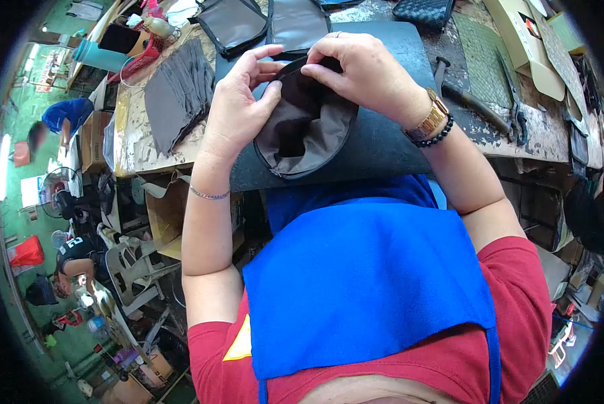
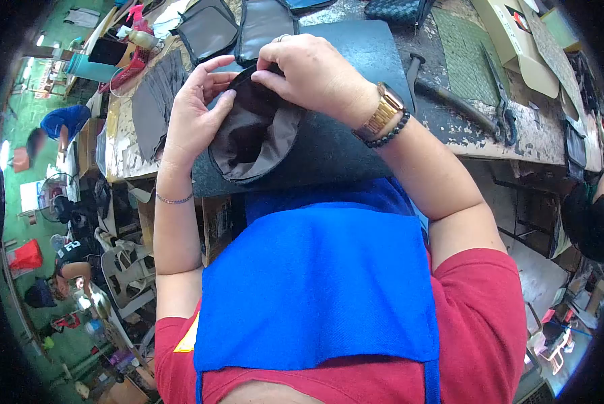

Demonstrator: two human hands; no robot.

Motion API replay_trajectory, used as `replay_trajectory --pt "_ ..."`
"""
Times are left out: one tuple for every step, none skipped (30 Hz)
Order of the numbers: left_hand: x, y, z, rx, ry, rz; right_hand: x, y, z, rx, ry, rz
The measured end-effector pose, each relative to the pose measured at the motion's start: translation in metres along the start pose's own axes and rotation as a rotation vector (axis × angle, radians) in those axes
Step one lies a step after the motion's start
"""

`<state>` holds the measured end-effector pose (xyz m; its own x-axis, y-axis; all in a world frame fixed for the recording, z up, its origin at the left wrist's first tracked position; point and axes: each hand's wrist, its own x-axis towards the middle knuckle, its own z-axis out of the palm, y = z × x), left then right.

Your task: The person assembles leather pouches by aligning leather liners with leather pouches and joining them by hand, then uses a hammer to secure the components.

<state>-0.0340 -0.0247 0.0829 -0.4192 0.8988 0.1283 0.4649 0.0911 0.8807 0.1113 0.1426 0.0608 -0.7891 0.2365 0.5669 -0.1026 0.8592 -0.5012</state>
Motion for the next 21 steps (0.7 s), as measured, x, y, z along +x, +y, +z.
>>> replay_trajectory --pt "0.0013 -0.0006 0.0004 -0.035 -0.013 0.005 0.0004 0.0001 -0.0003 0.001 0.008 0.01" --pt "0.0012 0.0013 0.0004 -0.026 -0.015 -0.012 0.0007 0.0 -0.0005 0.003 0.016 0.019" --pt "0.0008 0.0047 0.0001 -0.016 -0.017 -0.029 0.0017 -0.0003 -0.0011 0.006 0.007 0.029" --pt "0.0008 0.0068 0.0001 -0.007 -0.018 -0.046 0.0032 -0.0008 -0.0021 0.009 -0.001 0.039" --pt "0.0009 0.0071 0.0005 0.001 -0.018 -0.043 0.004 -0.0009 -0.0025 0.012 -0.011 0.049" --pt "0.001 0.0072 0.001 0.009 -0.016 -0.039 0.0041 -0.0003 -0.0022 0.004 -0.005 0.044" --pt "0.0011 0.0071 0.0015 0.016 -0.014 -0.037 0.0042 0.0006 -0.0014 -0.004 -0.001 0.038" --pt "0.0014 0.0058 0.0021 0.019 -0.003 -0.02 0.0042 0.0012 -0.0006 -0.011 0.003 0.032" --pt "0.0021 0.0034 0.0028 0.021 0.008 -0.004 0.0041 0.0013 0.0 -0.015 0.007 0.032" --pt "0.0028 0.002 0.0034 0.024 0.02 0.012 0.004 0.0015 0.0005 -0.02 0.01 0.031" --pt "0.0035 0.0018 0.0037 0.017 0.019 0.007 0.004 0.0016 0.0008 -0.025 0.014 0.031" --pt "0.0044 0.0019 0.0043 0.01 0.018 0.003 0.0043 0.0019 0.0007 -0.029 0.01 0.029" --pt "0.0052 0.0018 0.0047 0.004 0.017 -0.002 0.0045 0.0021 0.0005 -0.034 0.006 0.028" --pt "0.0061 0.0014 0.005 0.005 0.019 -0.004 0.0046 0.0023 0.0002 -0.038 0.002 0.026" --pt "0.0071 0.0008 0.0052 0.006 0.022 -0.007 0.0044 0.0025 -0.0002 -0.034 0.002 0.026" --pt "0.0074 0.0004 0.0053 0.007 0.026 -0.01 0.0039 0.0025 -0.0004 -0.03 0.002 0.025" --pt "0.0073 0.0008 0.0048 0.003 0.022 -0.026 0.0035 0.0025 -0.0007 -0.026 0.002 0.024" --pt "0.0073 0.0015 0.0039 -0.001 0.018 -0.041 0.0033 0.0023 -0.0013 -0.029 -0.001 0.022" --pt "0.0072 0.0018 0.0037 -0.005 0.014 -0.056 0.0031 0.0018 -0.0023 -0.032 -0.004 0.02" --pt "0.0074 0.0009 0.0043 -0.019 0.013 -0.04 0.0027 0.0016 -0.0026 -0.035 -0.007 0.019" --pt "0.0078 -0.0006 0.0052 -0.034 0.011 -0.023 0.0027 0.0017 -0.0022 -0.036 -0.004 0.024"
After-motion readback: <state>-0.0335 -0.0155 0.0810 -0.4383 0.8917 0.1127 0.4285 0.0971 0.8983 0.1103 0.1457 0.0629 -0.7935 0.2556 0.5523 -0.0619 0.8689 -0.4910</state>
